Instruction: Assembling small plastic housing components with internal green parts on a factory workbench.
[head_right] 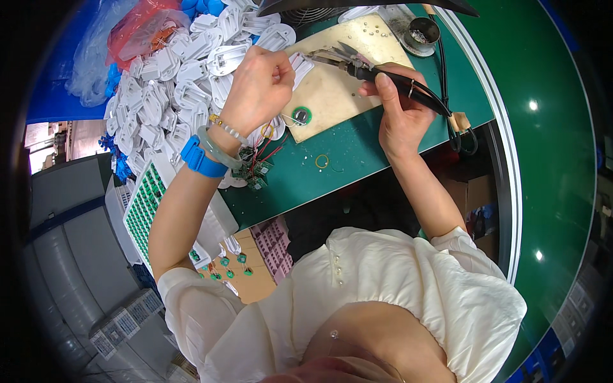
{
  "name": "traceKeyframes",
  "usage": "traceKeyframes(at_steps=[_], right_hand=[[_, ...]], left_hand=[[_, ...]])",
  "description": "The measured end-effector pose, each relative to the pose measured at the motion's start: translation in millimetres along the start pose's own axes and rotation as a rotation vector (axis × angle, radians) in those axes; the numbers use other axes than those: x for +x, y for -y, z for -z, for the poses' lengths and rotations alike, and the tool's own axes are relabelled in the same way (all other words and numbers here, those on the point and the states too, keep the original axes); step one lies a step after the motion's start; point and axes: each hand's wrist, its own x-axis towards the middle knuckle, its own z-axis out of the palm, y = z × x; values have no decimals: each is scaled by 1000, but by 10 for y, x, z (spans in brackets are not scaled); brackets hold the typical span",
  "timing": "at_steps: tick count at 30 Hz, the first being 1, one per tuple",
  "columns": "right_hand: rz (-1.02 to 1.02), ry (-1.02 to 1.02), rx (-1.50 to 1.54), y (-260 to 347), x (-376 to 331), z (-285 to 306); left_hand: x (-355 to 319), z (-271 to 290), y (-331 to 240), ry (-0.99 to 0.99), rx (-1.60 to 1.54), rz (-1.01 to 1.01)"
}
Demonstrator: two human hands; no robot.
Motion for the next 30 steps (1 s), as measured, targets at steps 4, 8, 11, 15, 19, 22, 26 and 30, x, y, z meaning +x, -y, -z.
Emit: traceKeyframes(at_steps=[4, 8, 11, 15, 19, 22, 26, 30], right_hand=[[4, 4, 8, -4, 6, -20], [1, 11, 17, -5, 4, -13], [-2, 27, -11, 2, -6, -8], [3, 14, 8, 1, -7, 1], [12, 12, 11, 3, -1, 0], [8, 6, 17, 9, 2, -8], [10, 9, 15, -2, 1, -3], [6, 7, 13, -5, -3, 6]], left_hand=[[17, 12, 3, -4, 18, -5], [18, 10, 6, 8, 21, 4], [11, 8, 2, 20, 32, 4], [8, 2, -11, 16, 44, 13], [12, 0, -7, 9, 38, 4], [14, 5, -11, 19, 34, 11], [9, 8, -13, 13, 28, 10], [7, 5, -14, 16, 30, 9]])
